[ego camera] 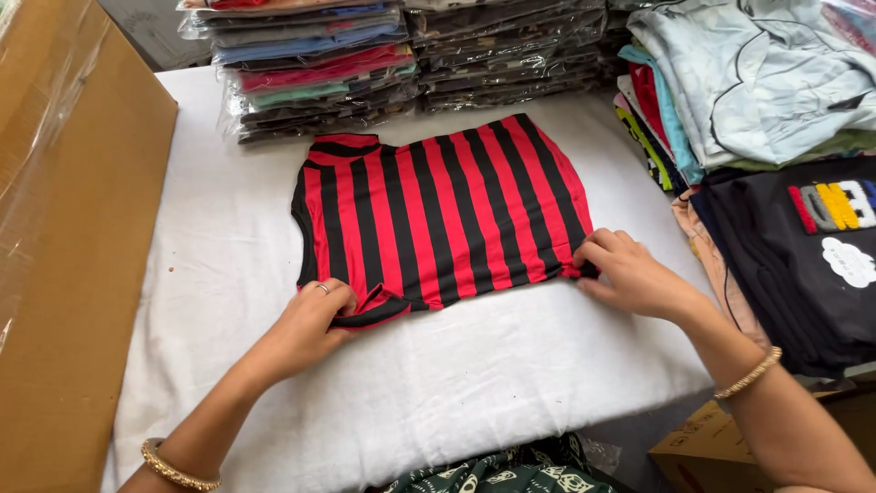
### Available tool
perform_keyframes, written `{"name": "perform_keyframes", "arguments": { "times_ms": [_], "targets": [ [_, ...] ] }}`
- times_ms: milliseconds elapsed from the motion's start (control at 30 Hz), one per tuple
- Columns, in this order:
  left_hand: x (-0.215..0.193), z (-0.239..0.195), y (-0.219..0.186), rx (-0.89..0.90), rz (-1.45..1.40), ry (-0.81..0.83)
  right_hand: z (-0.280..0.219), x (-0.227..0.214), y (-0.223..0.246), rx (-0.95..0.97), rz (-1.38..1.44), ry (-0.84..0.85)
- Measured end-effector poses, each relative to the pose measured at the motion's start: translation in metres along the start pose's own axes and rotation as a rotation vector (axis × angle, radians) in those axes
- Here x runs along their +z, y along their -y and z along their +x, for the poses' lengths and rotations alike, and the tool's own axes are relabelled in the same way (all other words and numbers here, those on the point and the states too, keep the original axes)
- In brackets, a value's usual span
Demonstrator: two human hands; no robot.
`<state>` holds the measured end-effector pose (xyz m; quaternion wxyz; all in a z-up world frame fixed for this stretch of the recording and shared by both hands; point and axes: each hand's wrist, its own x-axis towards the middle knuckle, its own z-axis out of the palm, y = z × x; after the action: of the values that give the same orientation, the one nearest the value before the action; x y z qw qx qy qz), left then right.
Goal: The person folds a red and black striped shirt, a black long-sleeved top, and a pink long-sleeved shirt on a white surface. They smooth out each garment, fold the sleeves and body, and place the finished items into a pink basket.
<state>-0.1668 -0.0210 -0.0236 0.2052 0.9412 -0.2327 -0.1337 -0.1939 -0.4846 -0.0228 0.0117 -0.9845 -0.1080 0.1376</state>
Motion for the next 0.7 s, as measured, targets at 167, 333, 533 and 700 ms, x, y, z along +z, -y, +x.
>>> {"name": "perform_keyframes", "arguments": {
  "times_ms": [167,333,533,700],
  "targets": [
    [-0.022,-0.020,-0.011,0.114,-0.228,0.137,-0.009,0.003,-0.028,-0.184,0.319,-0.208],
    [-0.028,-0.022,-0.016,0.077,-0.227,0.209,-0.011,-0.003,-0.037,-0.235,0.314,-0.165],
    [-0.044,0.037,0.003,0.000,-0.236,0.124,0.043,-0.030,-0.049,-0.215,0.405,-0.112],
    [-0.048,0.088,0.043,0.137,-0.202,-0.277,0.090,-0.028,-0.057,-0.061,0.356,-0.115]
  ]
}}
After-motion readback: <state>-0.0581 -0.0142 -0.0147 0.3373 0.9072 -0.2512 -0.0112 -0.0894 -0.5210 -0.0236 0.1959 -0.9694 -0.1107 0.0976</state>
